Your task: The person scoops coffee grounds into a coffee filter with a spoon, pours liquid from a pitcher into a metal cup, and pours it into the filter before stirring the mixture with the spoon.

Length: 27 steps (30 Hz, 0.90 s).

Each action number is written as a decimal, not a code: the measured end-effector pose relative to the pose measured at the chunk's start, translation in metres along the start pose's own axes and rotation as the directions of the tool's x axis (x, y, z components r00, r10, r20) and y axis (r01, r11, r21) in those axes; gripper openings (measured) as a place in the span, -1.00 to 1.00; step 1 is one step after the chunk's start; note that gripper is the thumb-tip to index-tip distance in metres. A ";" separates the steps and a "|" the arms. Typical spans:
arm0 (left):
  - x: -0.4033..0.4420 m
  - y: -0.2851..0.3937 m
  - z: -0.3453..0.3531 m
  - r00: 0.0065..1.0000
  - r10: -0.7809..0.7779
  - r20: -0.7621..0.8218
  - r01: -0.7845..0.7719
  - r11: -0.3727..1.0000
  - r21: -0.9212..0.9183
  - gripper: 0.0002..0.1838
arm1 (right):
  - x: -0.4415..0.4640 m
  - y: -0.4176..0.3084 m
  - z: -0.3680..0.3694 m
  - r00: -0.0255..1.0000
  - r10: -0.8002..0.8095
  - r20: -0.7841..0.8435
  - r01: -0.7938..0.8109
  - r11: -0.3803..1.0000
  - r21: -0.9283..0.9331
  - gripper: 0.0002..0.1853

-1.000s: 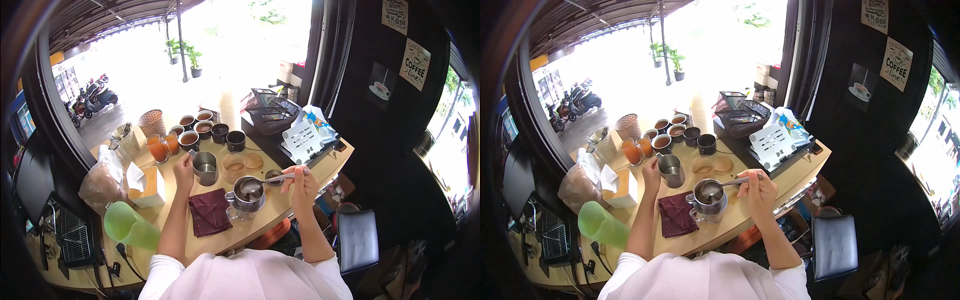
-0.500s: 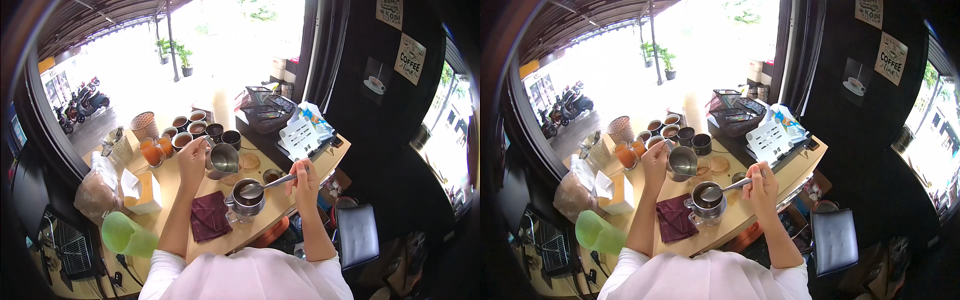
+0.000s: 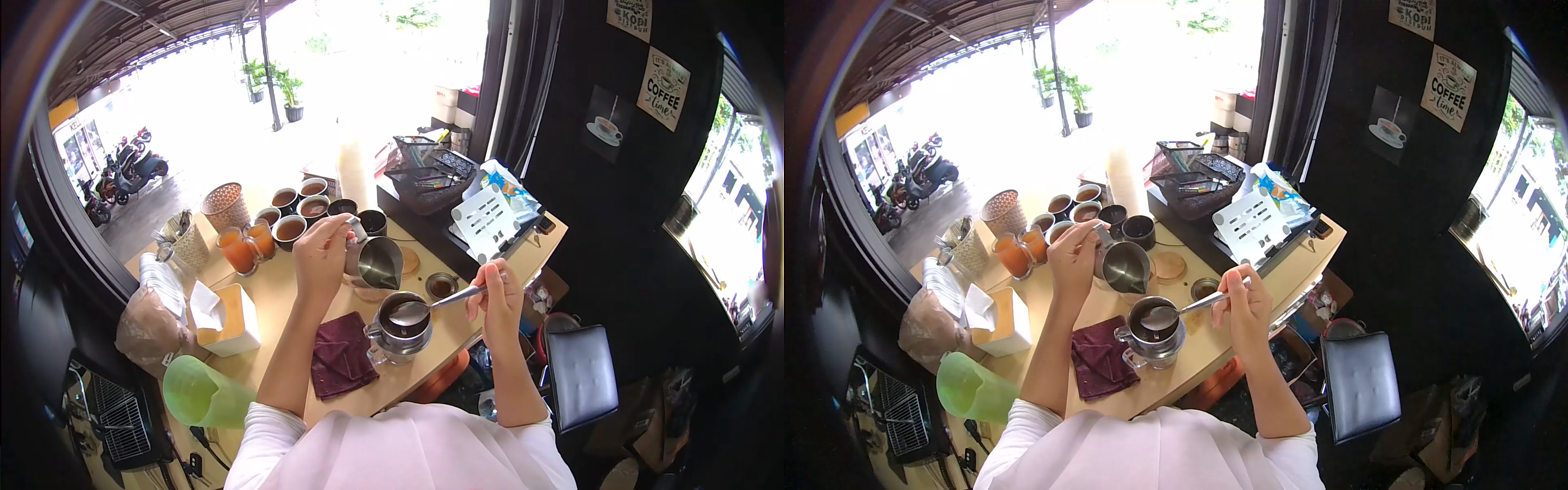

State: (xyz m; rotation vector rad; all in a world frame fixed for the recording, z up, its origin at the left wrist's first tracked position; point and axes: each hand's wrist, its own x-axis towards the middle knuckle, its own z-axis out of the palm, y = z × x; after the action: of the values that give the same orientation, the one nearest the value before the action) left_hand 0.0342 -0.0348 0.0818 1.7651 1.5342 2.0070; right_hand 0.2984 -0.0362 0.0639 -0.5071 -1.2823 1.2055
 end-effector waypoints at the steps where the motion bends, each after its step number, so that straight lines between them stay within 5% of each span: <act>1: 0.000 0.006 -0.001 1.000 0.004 0.014 -0.004 1.000 0.009 -0.82 | -0.001 0.000 0.000 1.000 0.004 -0.003 -0.004 1.000 -0.003 -0.72; 18: 0.000 0.019 -0.002 0.993 0.079 0.092 -0.085 0.995 0.058 -0.82 | -0.004 -0.001 0.002 1.000 -0.005 0.015 0.004 1.000 0.031 -0.74; 27: -0.004 0.015 -0.007 0.998 0.007 0.054 -0.006 1.000 -0.005 -0.83 | -0.017 -0.031 0.017 0.970 -0.229 0.086 0.244 0.886 -0.394 -0.68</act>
State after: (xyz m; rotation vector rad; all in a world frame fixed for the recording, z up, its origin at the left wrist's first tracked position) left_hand 0.0382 -0.0490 0.0906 1.8092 1.5081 1.9469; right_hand 0.2984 -0.0675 0.0877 -0.6050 -1.5860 0.7482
